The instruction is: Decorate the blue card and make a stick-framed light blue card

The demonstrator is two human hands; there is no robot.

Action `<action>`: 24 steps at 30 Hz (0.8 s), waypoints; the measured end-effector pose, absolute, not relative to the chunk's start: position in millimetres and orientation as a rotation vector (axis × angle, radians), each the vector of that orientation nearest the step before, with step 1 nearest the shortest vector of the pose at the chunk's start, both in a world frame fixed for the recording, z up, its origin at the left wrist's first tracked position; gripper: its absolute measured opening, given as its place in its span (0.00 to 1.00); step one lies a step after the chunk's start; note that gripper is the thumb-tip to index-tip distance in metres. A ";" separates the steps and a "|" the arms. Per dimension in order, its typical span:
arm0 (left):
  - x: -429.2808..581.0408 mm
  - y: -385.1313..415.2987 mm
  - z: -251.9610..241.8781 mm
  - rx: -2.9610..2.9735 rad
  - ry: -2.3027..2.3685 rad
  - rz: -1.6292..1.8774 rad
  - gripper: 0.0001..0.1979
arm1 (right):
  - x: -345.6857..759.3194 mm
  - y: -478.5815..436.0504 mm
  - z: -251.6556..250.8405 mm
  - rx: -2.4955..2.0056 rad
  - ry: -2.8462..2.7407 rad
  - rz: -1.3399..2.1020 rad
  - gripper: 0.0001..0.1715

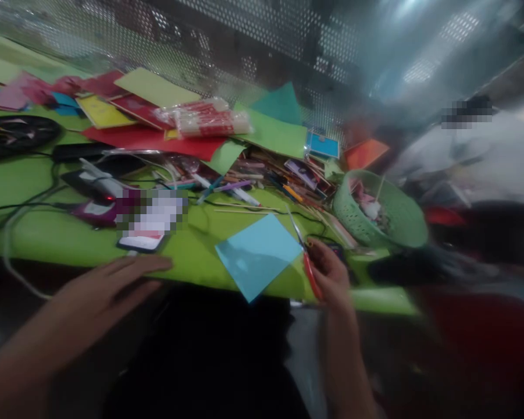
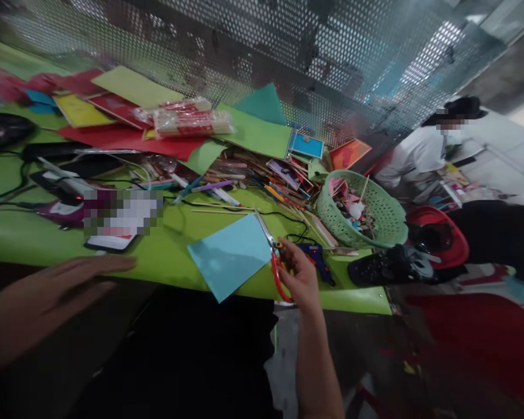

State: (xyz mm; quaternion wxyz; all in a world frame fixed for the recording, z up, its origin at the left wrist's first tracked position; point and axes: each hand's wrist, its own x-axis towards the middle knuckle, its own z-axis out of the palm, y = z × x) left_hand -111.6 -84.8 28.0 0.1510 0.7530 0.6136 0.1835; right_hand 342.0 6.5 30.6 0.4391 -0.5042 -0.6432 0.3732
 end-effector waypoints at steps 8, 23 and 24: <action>0.7 46.8 42.0 2.487 1.365 0.351 0.28 | 349.6 90.9 93.8 -1.538 -2.123 0.337 0.32; 7.0 79.6 18.0 2.457 1.644 0.311 0.32 | 313.5 205.7 62.9 -1.666 -2.433 0.182 0.33; 8.2 73.8 19.0 2.471 1.627 0.318 0.32 | 313.3 206.8 61.3 -1.680 -2.432 0.160 0.33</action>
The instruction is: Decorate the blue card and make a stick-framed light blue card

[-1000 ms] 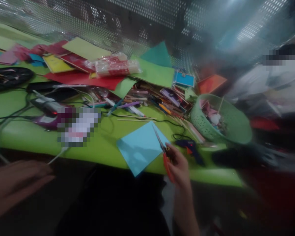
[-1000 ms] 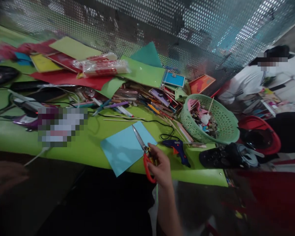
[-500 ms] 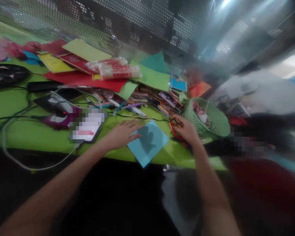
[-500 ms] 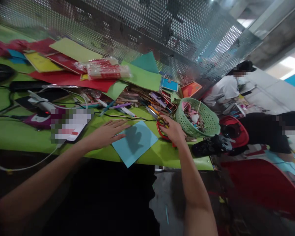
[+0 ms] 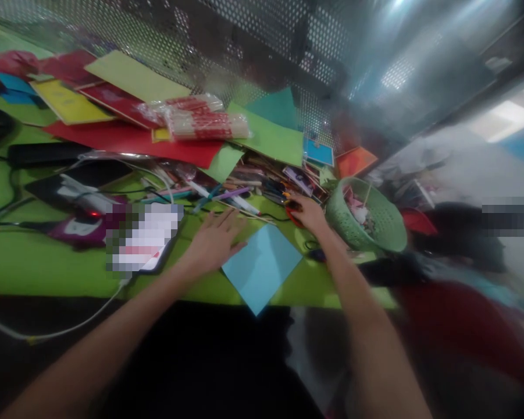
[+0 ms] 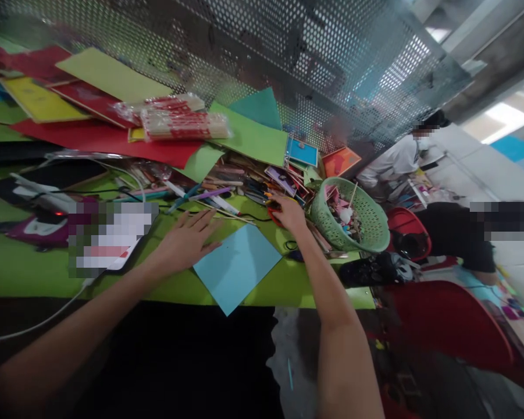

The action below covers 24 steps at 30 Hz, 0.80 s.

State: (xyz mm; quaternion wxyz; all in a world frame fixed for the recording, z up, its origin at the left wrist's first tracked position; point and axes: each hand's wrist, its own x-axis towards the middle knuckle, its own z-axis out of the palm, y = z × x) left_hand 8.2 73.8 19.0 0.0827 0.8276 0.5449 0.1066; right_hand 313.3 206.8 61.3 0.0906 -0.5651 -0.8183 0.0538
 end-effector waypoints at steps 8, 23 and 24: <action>10.8 -3.3 8.7 2.536 1.299 0.269 0.33 | 315.2 188.7 49.3 -1.876 -2.366 -0.025 0.31; -30.3 1.2 -21.1 2.615 1.154 0.654 0.17 | 353.8 204.1 81.1 -1.582 -1.978 0.284 0.31; -30.8 3.6 -21.3 2.610 1.146 0.658 0.16 | 349.3 208.3 80.2 -1.580 -1.964 0.260 0.31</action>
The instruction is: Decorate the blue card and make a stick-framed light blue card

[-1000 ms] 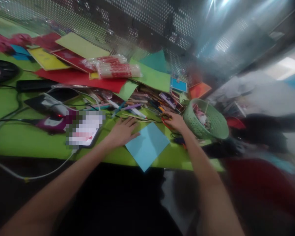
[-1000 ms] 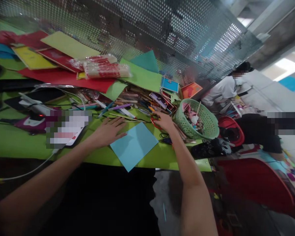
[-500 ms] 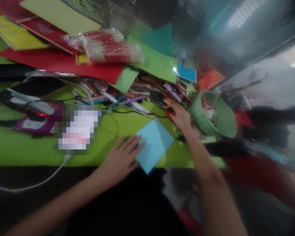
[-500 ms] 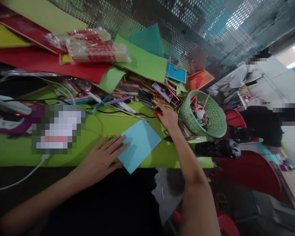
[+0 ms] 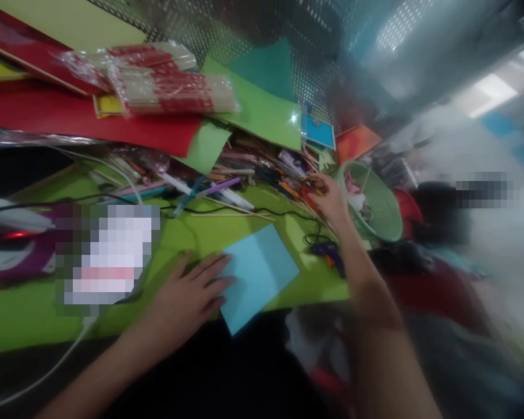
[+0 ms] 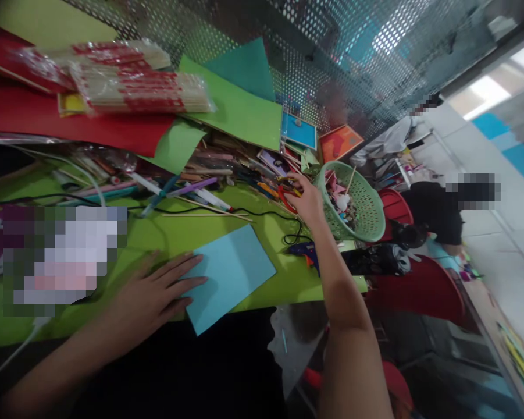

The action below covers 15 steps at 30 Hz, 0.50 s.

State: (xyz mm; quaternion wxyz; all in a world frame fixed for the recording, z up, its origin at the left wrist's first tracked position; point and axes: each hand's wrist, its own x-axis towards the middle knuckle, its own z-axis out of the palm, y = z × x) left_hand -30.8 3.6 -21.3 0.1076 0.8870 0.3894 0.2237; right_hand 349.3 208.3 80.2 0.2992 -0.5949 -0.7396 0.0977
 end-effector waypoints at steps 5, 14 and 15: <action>-29.5 11.8 -19.1 2.605 1.105 0.671 0.13 | 315.8 235.8 71.6 -1.563 -1.950 0.167 0.28; -26.5 17.6 -10.3 2.509 1.128 0.721 0.11 | 280.5 259.4 59.9 -1.573 -2.158 0.072 0.27; -27.1 18.2 -9.0 2.498 1.125 0.714 0.10 | 280.8 258.2 60.7 -1.579 -2.163 0.070 0.27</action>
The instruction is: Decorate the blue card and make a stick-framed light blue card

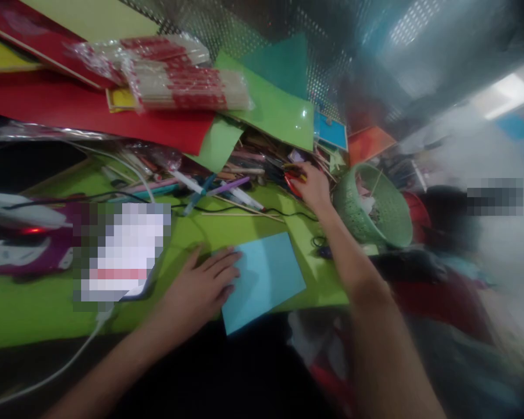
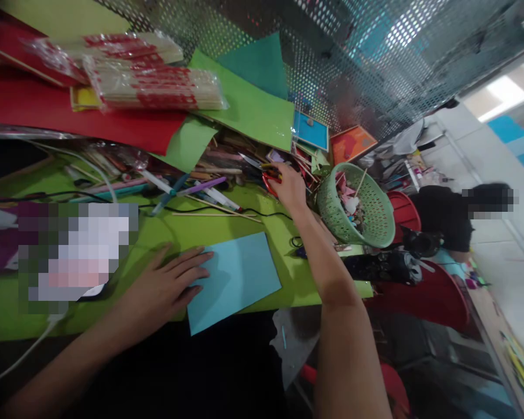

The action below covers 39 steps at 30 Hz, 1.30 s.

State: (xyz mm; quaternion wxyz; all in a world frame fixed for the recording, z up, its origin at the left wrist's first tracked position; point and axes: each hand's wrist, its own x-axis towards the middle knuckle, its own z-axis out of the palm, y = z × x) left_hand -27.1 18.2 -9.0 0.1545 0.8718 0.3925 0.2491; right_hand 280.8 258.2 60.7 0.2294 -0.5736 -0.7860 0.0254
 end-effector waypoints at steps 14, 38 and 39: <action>-30.2 15.8 1.3 2.386 1.333 0.726 0.14 | 264.2 237.7 86.4 -1.904 -2.266 0.012 0.27; 23.6 4.8 19.6 2.003 1.007 0.599 0.21 | 304.0 -94.3 40.6 -1.792 -2.523 0.386 0.68; 23.9 5.1 21.3 2.020 0.978 0.579 0.22 | 313.7 -107.3 49.0 -1.822 -2.507 0.361 0.68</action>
